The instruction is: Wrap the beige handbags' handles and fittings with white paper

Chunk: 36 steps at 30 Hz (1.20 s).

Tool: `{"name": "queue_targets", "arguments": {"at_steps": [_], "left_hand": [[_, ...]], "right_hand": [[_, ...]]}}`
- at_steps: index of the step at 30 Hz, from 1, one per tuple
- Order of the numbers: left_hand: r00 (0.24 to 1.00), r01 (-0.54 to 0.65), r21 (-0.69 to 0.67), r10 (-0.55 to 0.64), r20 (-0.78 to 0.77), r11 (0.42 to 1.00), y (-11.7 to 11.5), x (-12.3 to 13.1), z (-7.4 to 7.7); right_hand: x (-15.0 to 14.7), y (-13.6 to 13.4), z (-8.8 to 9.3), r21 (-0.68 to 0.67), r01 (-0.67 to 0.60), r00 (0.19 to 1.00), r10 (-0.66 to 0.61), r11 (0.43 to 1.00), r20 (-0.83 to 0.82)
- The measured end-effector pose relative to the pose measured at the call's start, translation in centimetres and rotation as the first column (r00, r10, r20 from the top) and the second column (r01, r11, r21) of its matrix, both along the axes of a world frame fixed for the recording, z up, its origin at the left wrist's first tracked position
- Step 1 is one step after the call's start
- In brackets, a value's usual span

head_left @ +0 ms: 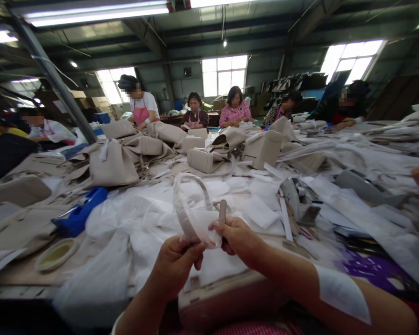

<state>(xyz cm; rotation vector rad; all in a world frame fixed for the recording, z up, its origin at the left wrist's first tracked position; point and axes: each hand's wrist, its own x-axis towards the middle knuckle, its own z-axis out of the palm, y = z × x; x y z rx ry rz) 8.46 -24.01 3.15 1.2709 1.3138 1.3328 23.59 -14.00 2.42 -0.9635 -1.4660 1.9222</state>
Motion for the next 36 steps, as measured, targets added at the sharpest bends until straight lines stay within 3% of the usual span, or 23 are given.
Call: {"name": "queue_targets", "arguments": {"at_steps": [4,6,7,8,10,11,12,13,14,16,17,19,20,22,24,27,31,33,36], "left_hand": [[1.000,-0.013,0.013,0.013,0.000,1.000,-0.1,-0.1,-0.2],[0.998,-0.054,0.025,0.054,0.023,0.998,0.0,-0.2,-0.3],[0.996,-0.084,0.030,0.083,0.027,0.996,0.0,-0.2,-0.3],[0.993,-0.113,0.034,0.112,0.023,0.993,0.1,-0.2,-0.3],[0.989,-0.147,0.036,0.147,-0.011,0.989,0.2,0.2,-0.3],[0.988,-0.148,0.039,0.150,-0.037,0.988,0.3,0.5,-0.2],[0.988,-0.139,0.047,0.142,-0.068,0.989,0.3,1.0,-0.1],[0.987,-0.117,0.055,0.122,-0.104,0.992,0.3,1.5,0.0],[0.985,-0.083,0.062,0.092,-0.143,0.995,0.2,2.0,0.1],[0.971,0.034,0.065,-0.017,-0.239,0.997,0.1,2.7,0.5],[0.954,0.125,0.050,-0.106,-0.281,0.991,0.0,2.8,0.6],[0.892,0.352,-0.014,-0.340,-0.298,0.936,0.3,2.1,0.9],[0.866,0.439,-0.029,-0.431,-0.254,0.898,0.6,1.3,1.1],[0.866,0.499,-0.006,-0.498,-0.048,0.867,1.6,-0.5,1.4],[0.879,0.429,-0.005,-0.416,0.232,0.903,3.1,-2.0,2.1],[0.820,0.295,-0.099,-0.199,0.537,0.950,5.5,-2.8,3.6],[0.739,-0.054,-0.109,0.113,0.664,0.993,8.3,-2.2,6.1],[0.693,-0.236,-0.092,0.234,0.682,0.967,9.3,-2.3,7.1],[0.629,-0.416,-0.080,0.350,0.694,0.906,10.3,-3.6,8.0]], "right_hand": [[0.6,1.6,-0.5,0.038,0.057,0.998,-0.058,0.998,0.009],[1.1,2.7,-0.5,0.163,0.113,0.990,-0.124,0.980,0.060],[1.4,3.2,-0.3,0.292,0.168,0.977,-0.199,0.942,0.079],[1.6,3.5,0.0,0.450,0.230,0.953,-0.293,0.863,0.074],[2.1,3.6,1.2,0.719,0.295,0.909,-0.418,0.629,-0.008],[2.1,3.3,2.0,0.786,0.267,0.917,-0.397,0.557,-0.031],[2.1,2.7,2.9,0.808,0.199,0.947,-0.322,0.555,-0.012],[1.9,2.1,3.8,0.785,0.106,0.977,-0.210,0.610,0.031],[1.5,1.4,4.6,0.713,-0.003,0.994,-0.074,0.701,0.077],[0.6,0.3,5.8,0.441,-0.157,0.988,0.141,0.884,0.071],[0.1,-0.1,6.2,0.282,-0.184,0.982,0.188,0.942,0.015],[-0.6,-0.4,6.5,0.039,-0.172,0.978,0.175,0.984,-0.116],[-0.8,-0.4,6.5,-0.018,-0.155,0.974,0.150,0.988,-0.167],[-0.9,-0.6,6.3,-0.020,-0.146,0.966,0.138,0.989,-0.219],[-0.8,-1.2,5.9,0.018,-0.214,0.952,0.212,0.977,-0.219],[-1.0,-2.4,5.0,0.016,-0.308,0.938,0.307,0.951,-0.161],[-1.0,-3.5,3.6,-0.024,-0.296,0.952,0.293,0.955,-0.085],[-0.2,-3.9,2.9,0.016,-0.308,0.951,0.308,0.951,-0.035],[2.1,-4.7,2.5,0.213,-0.329,0.943,0.309,0.920,0.122]]}}
